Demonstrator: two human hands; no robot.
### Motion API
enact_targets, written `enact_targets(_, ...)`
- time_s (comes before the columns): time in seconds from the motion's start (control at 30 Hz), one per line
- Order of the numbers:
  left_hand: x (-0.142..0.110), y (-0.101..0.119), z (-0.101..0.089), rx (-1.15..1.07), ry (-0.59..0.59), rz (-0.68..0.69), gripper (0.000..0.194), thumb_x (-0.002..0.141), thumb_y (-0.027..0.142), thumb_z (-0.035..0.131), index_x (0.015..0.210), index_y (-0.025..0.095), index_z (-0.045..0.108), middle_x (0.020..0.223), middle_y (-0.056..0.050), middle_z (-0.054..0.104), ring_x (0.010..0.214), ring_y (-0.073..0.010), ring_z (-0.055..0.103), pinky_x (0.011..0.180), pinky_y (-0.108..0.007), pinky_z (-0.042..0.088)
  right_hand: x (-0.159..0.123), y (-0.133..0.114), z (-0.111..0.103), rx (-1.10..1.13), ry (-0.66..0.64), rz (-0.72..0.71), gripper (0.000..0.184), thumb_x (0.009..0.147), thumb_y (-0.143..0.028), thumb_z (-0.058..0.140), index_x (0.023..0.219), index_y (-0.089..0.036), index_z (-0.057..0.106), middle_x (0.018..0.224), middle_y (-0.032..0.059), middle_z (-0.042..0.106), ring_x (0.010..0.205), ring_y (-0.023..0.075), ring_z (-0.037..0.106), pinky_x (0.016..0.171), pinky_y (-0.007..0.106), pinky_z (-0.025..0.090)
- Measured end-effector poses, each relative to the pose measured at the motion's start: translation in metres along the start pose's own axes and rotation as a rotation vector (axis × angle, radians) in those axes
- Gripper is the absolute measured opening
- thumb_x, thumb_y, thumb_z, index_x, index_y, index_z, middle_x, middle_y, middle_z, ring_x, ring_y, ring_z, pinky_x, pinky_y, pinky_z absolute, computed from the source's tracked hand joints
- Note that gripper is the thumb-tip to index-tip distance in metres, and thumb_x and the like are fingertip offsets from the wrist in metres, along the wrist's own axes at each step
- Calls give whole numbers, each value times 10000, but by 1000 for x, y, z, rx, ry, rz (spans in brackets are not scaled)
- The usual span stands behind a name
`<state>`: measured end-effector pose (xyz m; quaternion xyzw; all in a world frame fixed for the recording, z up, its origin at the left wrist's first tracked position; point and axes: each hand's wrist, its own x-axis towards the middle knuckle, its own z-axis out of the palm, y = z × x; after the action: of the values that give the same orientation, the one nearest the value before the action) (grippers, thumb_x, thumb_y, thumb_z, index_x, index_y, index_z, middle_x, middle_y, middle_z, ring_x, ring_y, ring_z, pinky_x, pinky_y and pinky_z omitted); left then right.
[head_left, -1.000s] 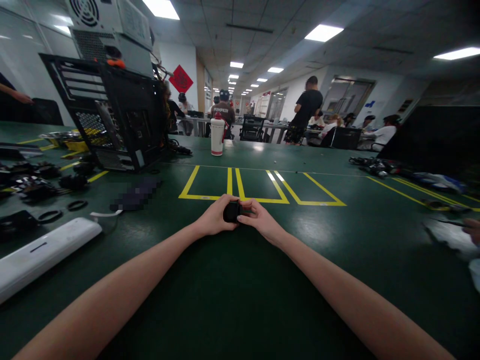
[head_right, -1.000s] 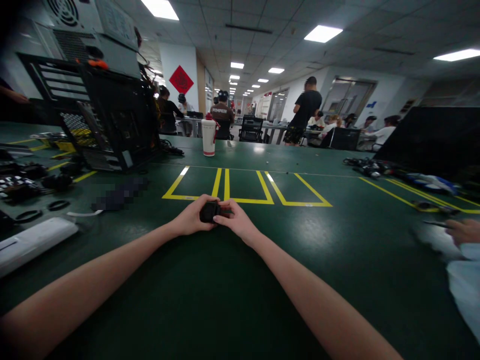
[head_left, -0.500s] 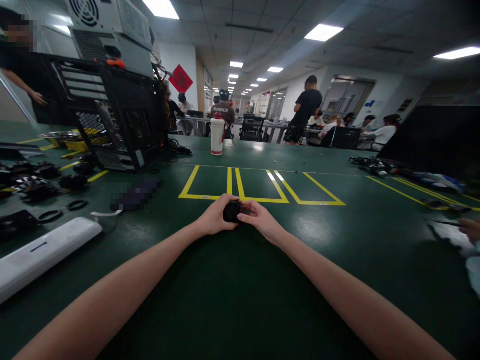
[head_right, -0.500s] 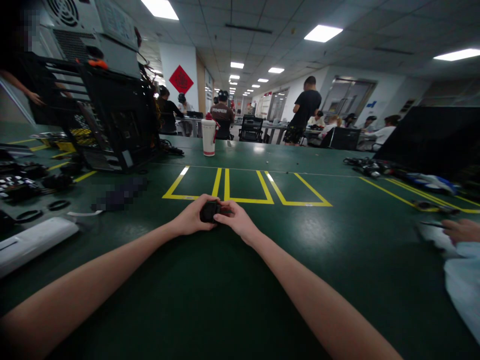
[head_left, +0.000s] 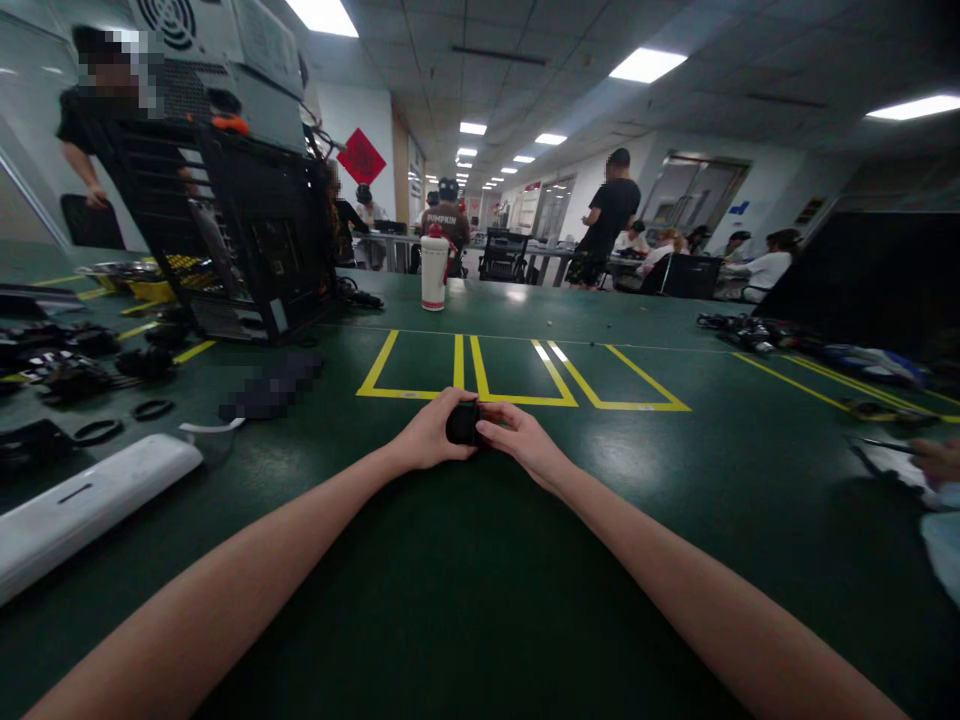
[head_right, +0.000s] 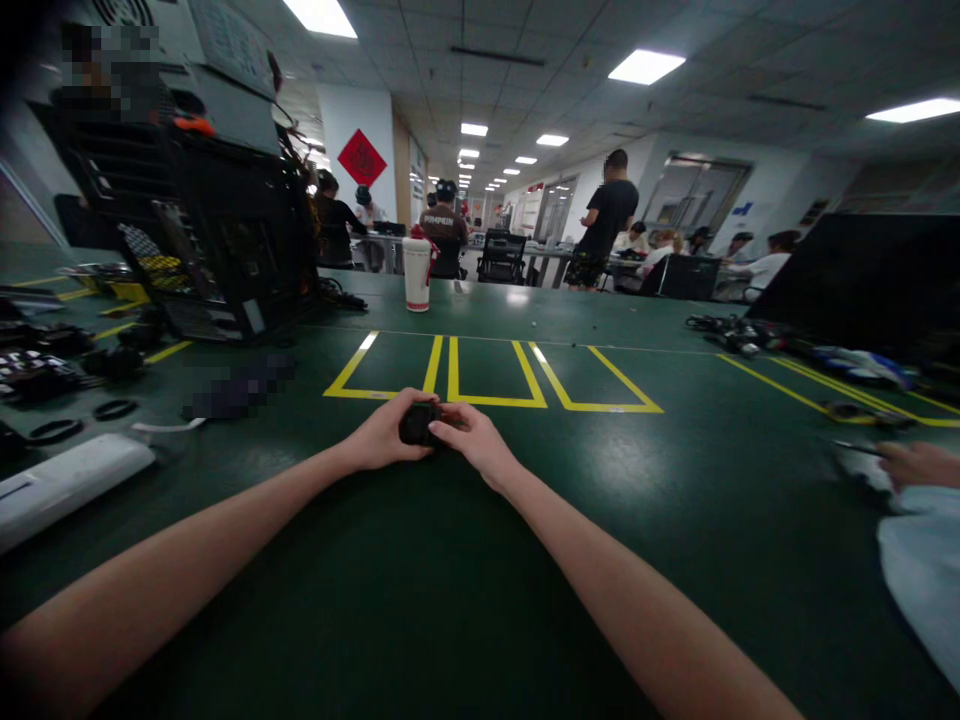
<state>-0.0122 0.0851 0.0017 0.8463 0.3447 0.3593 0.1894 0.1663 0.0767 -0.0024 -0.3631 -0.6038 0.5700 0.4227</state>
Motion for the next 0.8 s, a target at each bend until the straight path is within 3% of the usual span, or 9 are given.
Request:
enact_targets(0.13, 0, 1, 0, 4, 0, 4, 591, 605, 205, 674, 1122, 198, 388, 1044, -51, 489, 948, -209, 503, 826, -348, 407, -2, -2, 1, -4, -26, -59, 378, 624, -239, 683, 952, -233, 496, 962, 13, 547, 938, 158, 534, 890, 370, 392)
enact_targets(0.33, -1, 5, -1, 11, -1, -1, 586, 608, 208, 677, 1118, 198, 389, 1038, -49, 490, 940, -205, 503, 822, -342, 407, 0, -2, 4, -68, 32, -76, 265, 693, -316, 616, 914, -217, 507, 952, 22, 546, 943, 161, 520, 884, 379, 383)
enact_targets(0.53, -1, 4, -2, 11, -2, -3, 593, 610, 220, 678, 1126, 199, 386, 1044, -51, 485, 943, -207, 499, 825, -348, 406, 2, 1, 0, -98, 13, -22, 333, 702, -320, 606, 1005, -206, 524, 1038, 51, 533, 971, 179, 516, 897, 392, 377)
enact_targets(0.7, -1, 5, -3, 3, -7, 8, 570, 617, 208, 667, 1117, 196, 393, 1042, -53, 487, 950, -208, 498, 826, -347, 406, 1, 0, -1, -36, -30, -86, 317, 648, -246, 661, 928, -230, 514, 1009, 16, 534, 951, 162, 530, 888, 370, 393)
enact_targets(0.8, -1, 6, -3, 7, -11, 6, 575, 616, 208, 668, 1121, 197, 392, 1045, -51, 486, 947, -206, 498, 828, -344, 406, 1, 0, 1, -86, 3, -96, 247, 694, -295, 618, 909, -229, 517, 982, 12, 540, 946, 154, 522, 891, 369, 385)
